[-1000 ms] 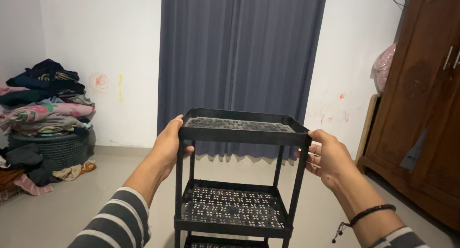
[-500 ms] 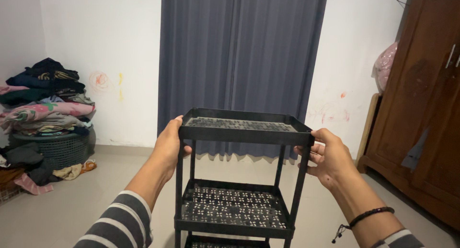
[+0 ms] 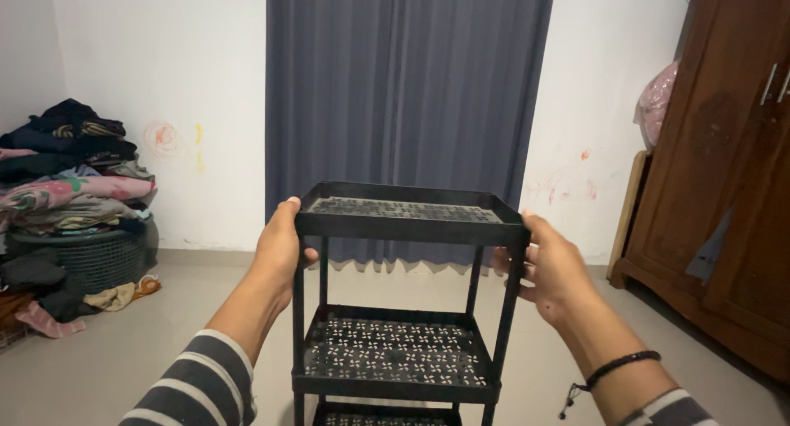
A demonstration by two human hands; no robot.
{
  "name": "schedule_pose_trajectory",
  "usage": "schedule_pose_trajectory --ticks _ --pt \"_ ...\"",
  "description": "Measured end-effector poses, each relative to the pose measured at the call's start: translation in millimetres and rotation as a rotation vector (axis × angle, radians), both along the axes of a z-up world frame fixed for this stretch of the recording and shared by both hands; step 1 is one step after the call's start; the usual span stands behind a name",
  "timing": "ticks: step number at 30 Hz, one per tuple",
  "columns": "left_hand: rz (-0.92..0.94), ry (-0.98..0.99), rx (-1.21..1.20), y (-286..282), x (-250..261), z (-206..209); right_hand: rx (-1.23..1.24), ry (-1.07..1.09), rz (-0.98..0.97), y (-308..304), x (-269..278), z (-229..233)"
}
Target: The person assembles a black three-tiered plastic shelving unit. They insert four vertical support poles into the bottom tray, place the middle tray on the poles, and then place the top tray on the poles. Finally, they attach small black plastic feet to the bottom of each pole.
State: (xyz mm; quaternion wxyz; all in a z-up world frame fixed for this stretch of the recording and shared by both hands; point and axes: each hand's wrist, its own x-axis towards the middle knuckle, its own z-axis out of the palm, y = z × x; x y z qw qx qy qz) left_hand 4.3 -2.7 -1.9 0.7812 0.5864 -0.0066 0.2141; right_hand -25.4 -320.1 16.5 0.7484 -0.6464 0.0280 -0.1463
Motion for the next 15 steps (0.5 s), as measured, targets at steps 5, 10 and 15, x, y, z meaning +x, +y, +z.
schedule_pose_trajectory --ticks 5,10,15 --pt "0.073 0.002 0.059 -5.6 -4.2 -0.7 -0.044 0.035 0.039 0.7 12.9 -7.7" --pt "0.06 0.042 0.112 -10.1 -6.0 -3.7 0.032 -0.002 0.065 6.0 16.7 -17.7" --pt "0.07 0.147 0.112 -9.3 -7.1 -11.8 0.066 0.005 0.057 10.8 17.2 -19.3"
